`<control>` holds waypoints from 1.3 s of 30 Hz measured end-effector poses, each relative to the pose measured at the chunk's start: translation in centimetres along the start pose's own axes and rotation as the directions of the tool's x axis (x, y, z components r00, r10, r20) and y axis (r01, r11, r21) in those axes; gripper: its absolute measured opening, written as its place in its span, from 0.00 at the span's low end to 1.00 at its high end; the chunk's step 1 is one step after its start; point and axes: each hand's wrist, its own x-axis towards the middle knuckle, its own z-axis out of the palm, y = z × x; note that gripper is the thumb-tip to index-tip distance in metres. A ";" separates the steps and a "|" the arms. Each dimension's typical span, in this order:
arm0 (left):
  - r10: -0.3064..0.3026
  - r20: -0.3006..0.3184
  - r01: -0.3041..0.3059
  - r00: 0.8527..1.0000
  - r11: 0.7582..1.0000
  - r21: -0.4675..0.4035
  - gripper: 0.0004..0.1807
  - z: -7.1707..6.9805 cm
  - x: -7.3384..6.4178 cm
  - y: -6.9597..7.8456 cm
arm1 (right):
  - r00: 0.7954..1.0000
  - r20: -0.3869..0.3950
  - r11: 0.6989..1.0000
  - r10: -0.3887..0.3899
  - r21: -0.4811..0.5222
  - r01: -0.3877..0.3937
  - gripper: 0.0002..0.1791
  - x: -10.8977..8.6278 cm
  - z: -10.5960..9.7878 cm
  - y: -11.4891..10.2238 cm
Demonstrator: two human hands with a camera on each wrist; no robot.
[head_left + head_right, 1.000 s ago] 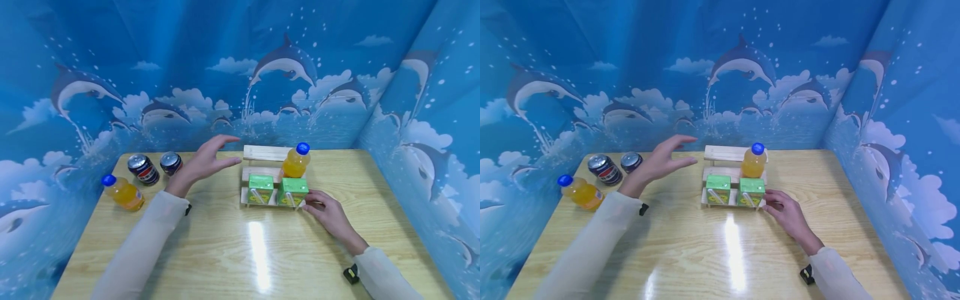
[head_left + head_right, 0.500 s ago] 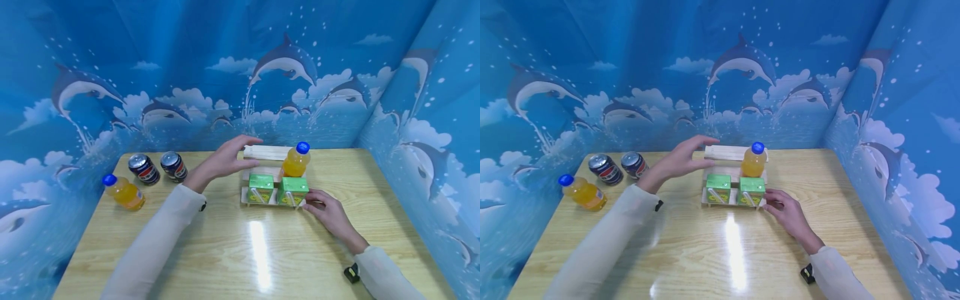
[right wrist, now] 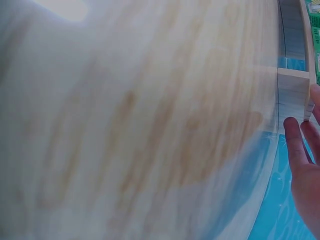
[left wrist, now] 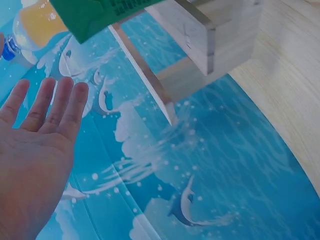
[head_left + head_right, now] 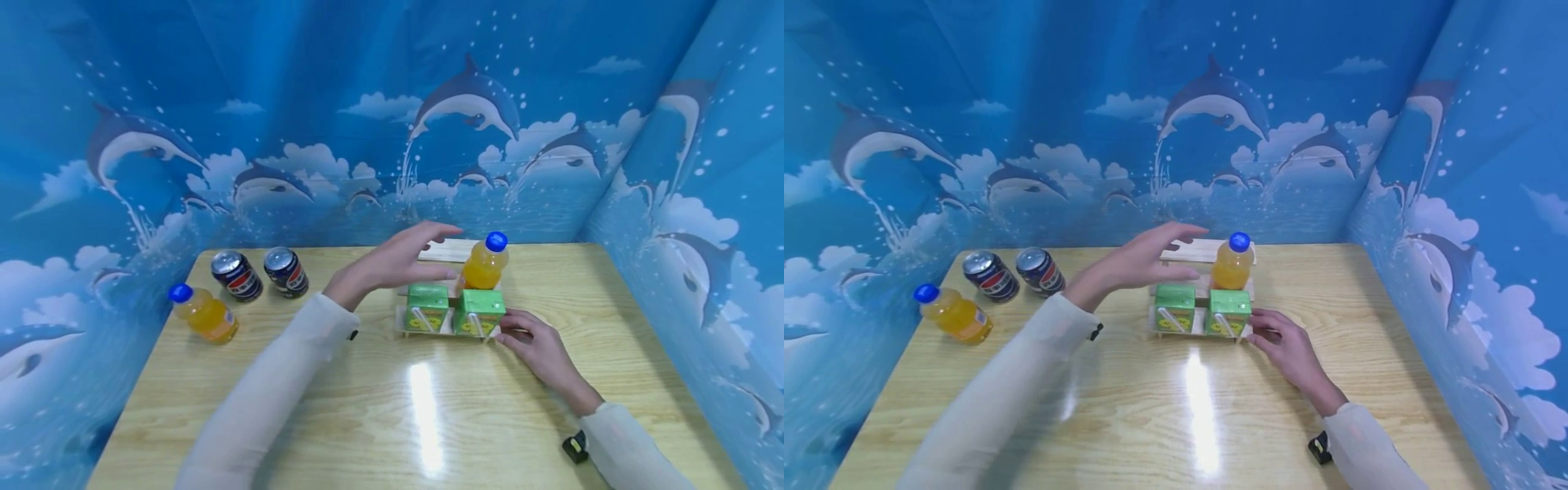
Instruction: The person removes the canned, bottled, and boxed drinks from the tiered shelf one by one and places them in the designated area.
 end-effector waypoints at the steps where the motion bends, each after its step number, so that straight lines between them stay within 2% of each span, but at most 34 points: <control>1: 0.002 0.008 -0.002 1.000 1.000 -0.004 0.40 0.1 0.2 0.1 | 1.000 0.000 1.000 0.000 0.002 0.000 0.15 0.0 0.0 0.0; 14: 0.019 0.096 -0.018 0.995 1.000 -0.011 0.46 1.2 2.2 1.3 | 1.000 -0.011 1.000 -0.016 0.013 0.016 0.14 -0.1 0.1 0.1; 21: 0.036 0.119 -0.035 0.992 0.999 -0.014 0.46 1.7 2.9 1.8 | 1.000 -0.002 1.000 0.001 0.015 -0.001 0.15 -0.1 0.1 -0.2; 25: 0.023 0.136 -0.021 0.990 1.000 -0.018 0.47 1.8 3.4 2.2 | 1.000 -0.001 1.000 0.003 0.023 -0.003 0.15 -0.1 0.1 -0.2; 35: -0.054 0.166 0.051 0.985 0.998 0.024 0.46 2.1 4.3 2.7 | 1.000 -0.018 0.999 -0.023 0.049 0.024 0.14 -0.2 0.4 0.0; 39: -0.054 0.162 0.052 0.985 0.999 0.014 0.46 2.4 4.4 2.8 | 0.999 -0.025 0.998 -0.024 0.055 0.025 0.14 -0.2 0.4 0.0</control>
